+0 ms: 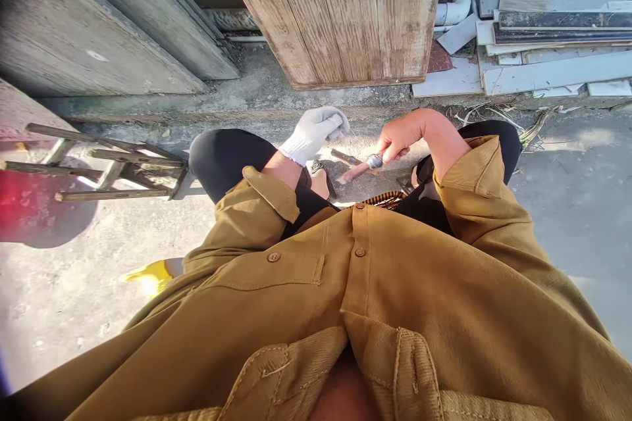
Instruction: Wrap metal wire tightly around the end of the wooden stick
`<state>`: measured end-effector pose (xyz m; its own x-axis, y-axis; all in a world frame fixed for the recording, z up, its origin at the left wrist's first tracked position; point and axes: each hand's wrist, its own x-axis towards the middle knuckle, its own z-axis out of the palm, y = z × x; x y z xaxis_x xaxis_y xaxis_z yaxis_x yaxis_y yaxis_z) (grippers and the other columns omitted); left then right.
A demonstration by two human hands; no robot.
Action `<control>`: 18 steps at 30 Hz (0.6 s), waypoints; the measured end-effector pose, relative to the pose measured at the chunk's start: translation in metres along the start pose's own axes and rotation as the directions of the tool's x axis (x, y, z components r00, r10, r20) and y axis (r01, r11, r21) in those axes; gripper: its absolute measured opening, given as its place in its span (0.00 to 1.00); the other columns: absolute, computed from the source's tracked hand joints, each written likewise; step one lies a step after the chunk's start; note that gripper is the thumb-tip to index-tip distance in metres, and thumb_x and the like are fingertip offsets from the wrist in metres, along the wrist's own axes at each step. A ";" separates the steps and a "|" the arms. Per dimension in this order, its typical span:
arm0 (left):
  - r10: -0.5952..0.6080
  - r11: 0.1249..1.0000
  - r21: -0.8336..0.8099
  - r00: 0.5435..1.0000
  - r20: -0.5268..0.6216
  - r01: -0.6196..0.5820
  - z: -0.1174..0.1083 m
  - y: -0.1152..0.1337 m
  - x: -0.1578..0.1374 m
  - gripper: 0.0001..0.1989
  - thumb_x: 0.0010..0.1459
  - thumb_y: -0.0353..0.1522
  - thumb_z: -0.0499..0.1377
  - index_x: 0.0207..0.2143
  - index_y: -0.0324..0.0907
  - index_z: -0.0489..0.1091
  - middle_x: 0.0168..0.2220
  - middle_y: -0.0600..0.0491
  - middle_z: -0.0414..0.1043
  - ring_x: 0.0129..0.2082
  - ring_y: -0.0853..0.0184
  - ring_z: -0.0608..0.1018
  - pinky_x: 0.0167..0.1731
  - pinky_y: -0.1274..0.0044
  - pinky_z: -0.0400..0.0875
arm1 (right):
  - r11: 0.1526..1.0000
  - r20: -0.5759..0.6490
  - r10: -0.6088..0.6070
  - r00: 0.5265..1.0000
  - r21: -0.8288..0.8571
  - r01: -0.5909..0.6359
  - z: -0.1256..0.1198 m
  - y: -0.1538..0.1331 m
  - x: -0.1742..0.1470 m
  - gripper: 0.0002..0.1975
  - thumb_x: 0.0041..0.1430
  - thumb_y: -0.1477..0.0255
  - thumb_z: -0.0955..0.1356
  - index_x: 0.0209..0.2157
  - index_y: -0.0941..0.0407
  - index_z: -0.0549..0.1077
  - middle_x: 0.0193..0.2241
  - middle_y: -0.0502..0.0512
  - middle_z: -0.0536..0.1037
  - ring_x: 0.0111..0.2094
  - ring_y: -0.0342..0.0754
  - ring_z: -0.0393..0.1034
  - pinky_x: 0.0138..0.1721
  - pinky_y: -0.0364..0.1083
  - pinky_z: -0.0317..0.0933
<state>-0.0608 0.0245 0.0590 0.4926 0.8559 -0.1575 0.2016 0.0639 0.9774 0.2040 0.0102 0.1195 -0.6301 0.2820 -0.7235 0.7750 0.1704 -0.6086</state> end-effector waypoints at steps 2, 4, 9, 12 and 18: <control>-0.015 1.000 0.020 1.000 -0.006 0.015 0.002 -0.005 0.004 0.12 0.70 0.24 0.61 0.30 0.39 0.78 0.24 0.56 0.71 0.23 0.73 0.71 0.29 0.79 0.65 | 0.975 -0.107 -0.169 0.980 0.125 0.182 -0.001 0.001 -0.005 0.18 0.62 0.60 0.79 0.28 0.56 0.76 0.24 0.46 0.70 0.28 0.43 0.62 0.35 0.45 0.57; -0.029 0.999 0.016 0.999 0.033 0.028 0.006 -0.010 0.008 0.12 0.68 0.22 0.61 0.30 0.40 0.77 0.24 0.56 0.73 0.24 0.73 0.72 0.29 0.78 0.66 | 0.923 -0.337 -0.238 0.911 0.215 0.320 -0.003 0.006 -0.011 0.22 0.61 0.54 0.79 0.28 0.55 0.74 0.24 0.47 0.70 0.28 0.43 0.62 0.34 0.44 0.57; -0.052 0.997 0.062 0.992 0.114 0.046 0.012 -0.019 0.015 0.15 0.70 0.22 0.57 0.32 0.40 0.78 0.22 0.56 0.71 0.24 0.72 0.73 0.31 0.78 0.67 | 0.807 -0.779 -0.042 0.625 0.343 0.481 -0.002 0.014 -0.016 0.29 0.59 0.45 0.80 0.28 0.52 0.68 0.24 0.50 0.70 0.27 0.45 0.60 0.28 0.45 0.55; -0.052 0.987 0.161 0.985 0.163 0.025 0.015 -0.019 0.013 0.14 0.68 0.21 0.58 0.32 0.40 0.80 0.22 0.56 0.72 0.24 0.72 0.73 0.31 0.78 0.66 | 0.752 -0.836 0.063 0.546 0.400 0.525 -0.001 0.011 -0.011 0.30 0.60 0.41 0.79 0.31 0.50 0.68 0.26 0.50 0.70 0.27 0.47 0.61 0.28 0.47 0.56; -0.030 0.982 0.185 0.941 0.337 -0.034 0.019 -0.011 0.001 0.08 0.65 0.28 0.67 0.31 0.42 0.83 0.22 0.54 0.74 0.21 0.70 0.74 0.27 0.76 0.65 | 0.798 -0.864 0.319 0.390 0.467 0.381 -0.010 0.027 0.009 0.18 0.75 0.58 0.72 0.32 0.50 0.67 0.27 0.52 0.68 0.29 0.48 0.60 0.34 0.50 0.59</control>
<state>-0.0469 0.0152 0.0454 0.7424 0.6309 -0.2254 0.3374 -0.0614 0.9394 0.2194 0.0265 0.0999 0.0433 0.9799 -0.1946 0.3559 -0.1971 -0.9135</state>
